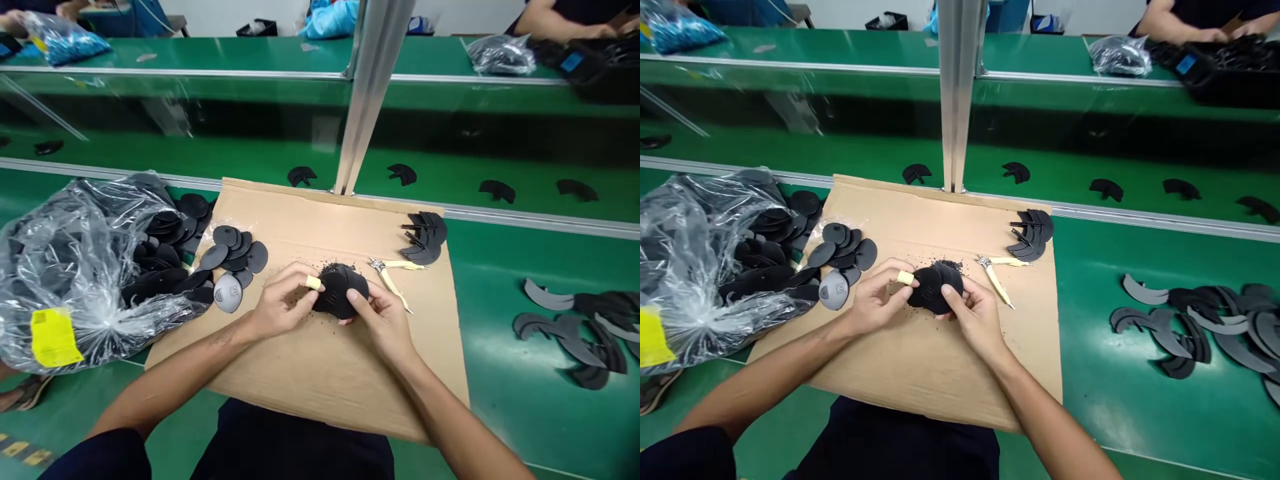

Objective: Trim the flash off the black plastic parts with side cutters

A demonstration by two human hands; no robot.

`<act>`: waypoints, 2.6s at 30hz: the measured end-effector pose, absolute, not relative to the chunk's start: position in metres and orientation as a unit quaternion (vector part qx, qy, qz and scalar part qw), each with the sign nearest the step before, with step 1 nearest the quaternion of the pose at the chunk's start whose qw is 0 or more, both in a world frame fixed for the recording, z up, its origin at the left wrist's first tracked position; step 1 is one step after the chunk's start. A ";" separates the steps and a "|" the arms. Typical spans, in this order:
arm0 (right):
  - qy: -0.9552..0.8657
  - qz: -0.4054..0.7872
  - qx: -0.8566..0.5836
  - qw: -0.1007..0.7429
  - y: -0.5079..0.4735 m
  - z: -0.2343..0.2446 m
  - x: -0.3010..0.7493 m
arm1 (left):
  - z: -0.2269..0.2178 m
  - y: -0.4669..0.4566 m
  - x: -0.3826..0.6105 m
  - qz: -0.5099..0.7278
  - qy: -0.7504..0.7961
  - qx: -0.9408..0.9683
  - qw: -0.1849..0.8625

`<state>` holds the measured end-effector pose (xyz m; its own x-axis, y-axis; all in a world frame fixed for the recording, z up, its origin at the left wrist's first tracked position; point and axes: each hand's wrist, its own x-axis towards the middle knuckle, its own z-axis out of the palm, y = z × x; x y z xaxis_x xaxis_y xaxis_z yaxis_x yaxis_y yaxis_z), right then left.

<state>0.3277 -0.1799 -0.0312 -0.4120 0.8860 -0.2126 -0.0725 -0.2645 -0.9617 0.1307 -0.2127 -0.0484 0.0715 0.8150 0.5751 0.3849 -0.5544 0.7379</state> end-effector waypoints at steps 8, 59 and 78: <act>-0.538 0.632 -0.418 0.369 -0.184 -0.036 0.323 | -0.054 -0.218 0.136 0.526 0.511 0.630 0.257; -0.813 0.378 -0.245 0.368 -0.192 -0.042 0.333 | -0.026 -0.226 0.125 0.482 0.356 0.761 0.248; -0.838 0.345 -0.256 0.335 -0.180 -0.029 0.342 | -0.032 -0.225 0.128 0.490 0.437 0.685 0.314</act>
